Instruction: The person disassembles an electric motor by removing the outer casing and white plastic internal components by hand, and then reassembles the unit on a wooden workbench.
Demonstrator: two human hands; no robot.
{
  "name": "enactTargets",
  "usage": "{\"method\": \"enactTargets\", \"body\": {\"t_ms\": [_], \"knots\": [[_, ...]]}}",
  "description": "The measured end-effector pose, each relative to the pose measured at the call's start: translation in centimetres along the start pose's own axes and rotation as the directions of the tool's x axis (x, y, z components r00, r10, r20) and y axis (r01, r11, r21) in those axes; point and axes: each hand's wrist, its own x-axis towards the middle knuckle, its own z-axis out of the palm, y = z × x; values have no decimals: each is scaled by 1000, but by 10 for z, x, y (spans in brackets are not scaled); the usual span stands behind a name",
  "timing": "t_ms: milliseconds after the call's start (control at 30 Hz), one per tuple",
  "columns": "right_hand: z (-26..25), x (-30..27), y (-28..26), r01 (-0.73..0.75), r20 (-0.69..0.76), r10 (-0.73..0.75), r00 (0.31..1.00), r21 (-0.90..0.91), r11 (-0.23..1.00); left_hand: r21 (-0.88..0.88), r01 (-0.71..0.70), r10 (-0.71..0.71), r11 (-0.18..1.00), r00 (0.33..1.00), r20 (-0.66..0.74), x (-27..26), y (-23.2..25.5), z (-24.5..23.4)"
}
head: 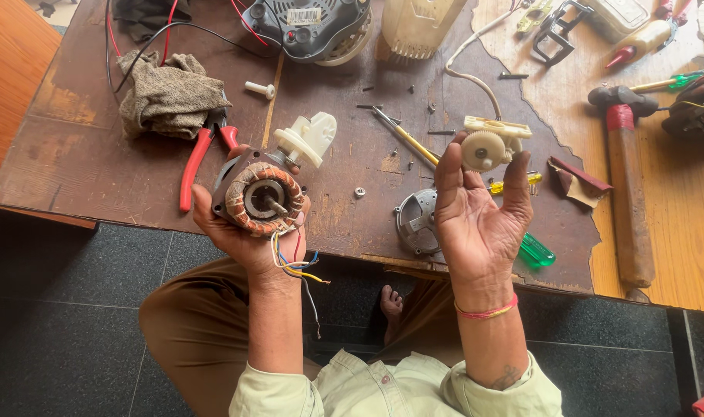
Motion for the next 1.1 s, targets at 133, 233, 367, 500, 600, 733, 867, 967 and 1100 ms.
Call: {"method": "enactTargets", "body": {"t_ms": [133,233,367,500,600,733,867,967,1100], "knots": [[0,0,1,48,-1,-49,999,-61,997,15,-9,10,1000,1000,-10,0,0,0],[1,-1,0,51,-26,-53,998,-67,996,29,-17,18,999,1000,-22,1,0,1],[2,-2,-2,6,-65,-4,998,29,1000,23,-9,8,1000,1000,11,0,0,1],[0,-2,-3,27,-58,-28,998,-13,1000,-2,-4,4,1000,1000,27,0,0,0],[0,1,-1,102,-41,-109,993,-152,983,16,-18,19,1000,999,-44,1,0,0],[-2,-1,6,187,95,-162,982,-402,897,3,-1,1,1000,1000,26,1,0,-1],[-2,-3,15,255,181,-187,965,-500,827,-12,-1,2,1000,999,48,2,0,1],[-4,-6,22,255,246,-136,960,-556,791,-14,-49,48,999,998,-49,4,-2,3],[-4,-8,24,270,330,-54,942,-654,707,76,-116,117,990,993,-4,5,-1,4]]}}
